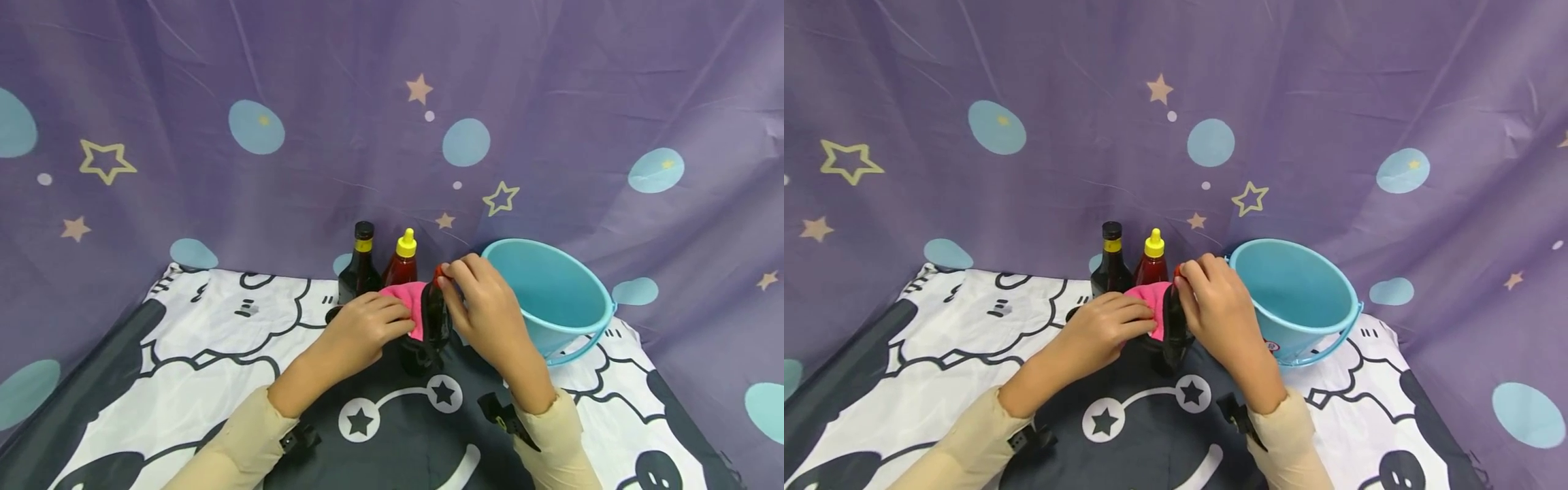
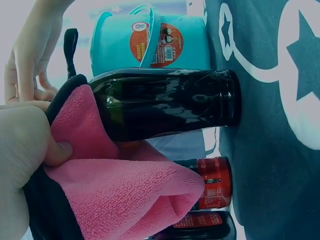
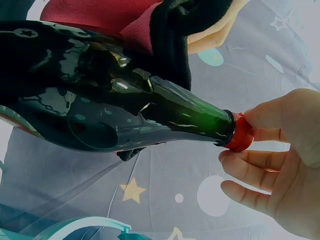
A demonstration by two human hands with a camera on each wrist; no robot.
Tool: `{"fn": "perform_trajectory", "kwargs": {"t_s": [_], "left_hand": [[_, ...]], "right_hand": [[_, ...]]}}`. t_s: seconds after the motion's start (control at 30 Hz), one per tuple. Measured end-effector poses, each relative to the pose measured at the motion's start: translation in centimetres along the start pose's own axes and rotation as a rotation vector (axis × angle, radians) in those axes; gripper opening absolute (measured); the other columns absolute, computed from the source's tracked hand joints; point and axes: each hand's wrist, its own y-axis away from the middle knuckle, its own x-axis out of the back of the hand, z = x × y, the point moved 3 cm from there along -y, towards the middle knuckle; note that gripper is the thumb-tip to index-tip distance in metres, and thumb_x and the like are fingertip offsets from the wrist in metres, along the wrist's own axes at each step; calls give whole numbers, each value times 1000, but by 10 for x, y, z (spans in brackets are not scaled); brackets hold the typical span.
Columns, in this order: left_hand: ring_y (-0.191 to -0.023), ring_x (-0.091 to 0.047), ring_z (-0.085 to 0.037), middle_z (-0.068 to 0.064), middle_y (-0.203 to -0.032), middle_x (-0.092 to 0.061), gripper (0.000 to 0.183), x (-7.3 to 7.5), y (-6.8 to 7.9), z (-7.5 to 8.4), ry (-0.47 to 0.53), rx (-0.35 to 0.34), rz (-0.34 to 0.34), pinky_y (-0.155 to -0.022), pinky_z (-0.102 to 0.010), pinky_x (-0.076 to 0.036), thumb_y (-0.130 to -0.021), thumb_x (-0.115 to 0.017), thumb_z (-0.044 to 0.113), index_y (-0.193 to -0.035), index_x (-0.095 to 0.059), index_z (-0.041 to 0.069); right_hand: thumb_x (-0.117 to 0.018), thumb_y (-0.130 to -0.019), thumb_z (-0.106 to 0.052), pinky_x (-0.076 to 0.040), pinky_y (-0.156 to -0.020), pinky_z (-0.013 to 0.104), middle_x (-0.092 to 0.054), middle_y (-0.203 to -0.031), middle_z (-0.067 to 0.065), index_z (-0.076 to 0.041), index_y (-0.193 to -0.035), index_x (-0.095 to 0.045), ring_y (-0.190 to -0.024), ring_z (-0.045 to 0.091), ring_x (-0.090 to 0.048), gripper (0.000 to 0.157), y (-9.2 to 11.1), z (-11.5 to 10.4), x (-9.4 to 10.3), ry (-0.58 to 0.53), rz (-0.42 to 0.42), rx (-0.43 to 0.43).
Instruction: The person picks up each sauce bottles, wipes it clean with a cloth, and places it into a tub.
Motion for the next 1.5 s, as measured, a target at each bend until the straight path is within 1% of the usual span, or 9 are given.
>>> {"fn": "perform_trajectory", "kwargs": {"t_s": [0.33, 0.63, 0.9, 1.07, 1.5], "left_hand": [[-100, -69, -14, 4, -102, -76, 38, 0, 2, 1, -6, 13, -5, -92, -32, -56, -71, -83, -2, -103, -79, 18], [-97, -69, -15, 4, -98, -75, 37, 0, 1, 3, -3, 6, -6, -90, -32, -56, -71, -81, -4, -100, -79, 18], [-93, -68, -15, 3, -94, -75, 34, 0, 1, 2, 21, 11, -45, -87, -31, -56, -70, -81, -5, -96, -79, 16], [-92, -69, -14, 4, -93, -75, 33, -1, 2, 1, 40, 17, -70, -86, -31, -56, -71, -82, -5, -96, -80, 17], [-92, -69, -14, 5, -92, -75, 30, -4, 4, 0, 37, 18, -125, -84, -30, -55, -72, -83, 0, -95, -81, 19]], "right_hand": [[-69, -95, -14, -42, -62, 33, -55, -85, 9, -4, -99, -63, -73, 22, -47, 12, 0, -2, 0, 6, -21, -6], [-69, -96, -14, -43, -63, 34, -55, -86, 9, -3, -99, -63, -73, 23, -47, 13, 1, -1, 0, 5, -14, -12], [-69, -96, -14, -43, -63, 34, -54, -85, 9, -3, -99, -63, -73, 23, -48, 12, -1, -2, 0, 3, -14, -9], [-68, -96, -14, -42, -63, 34, -54, -85, 9, -3, -98, -62, -73, 23, -47, 12, 0, -3, 1, 10, -20, -14], [-68, -96, -14, -43, -64, 34, -56, -87, 10, -3, -98, -62, -74, 23, -48, 12, 0, -3, -1, 8, -22, -19]]}}
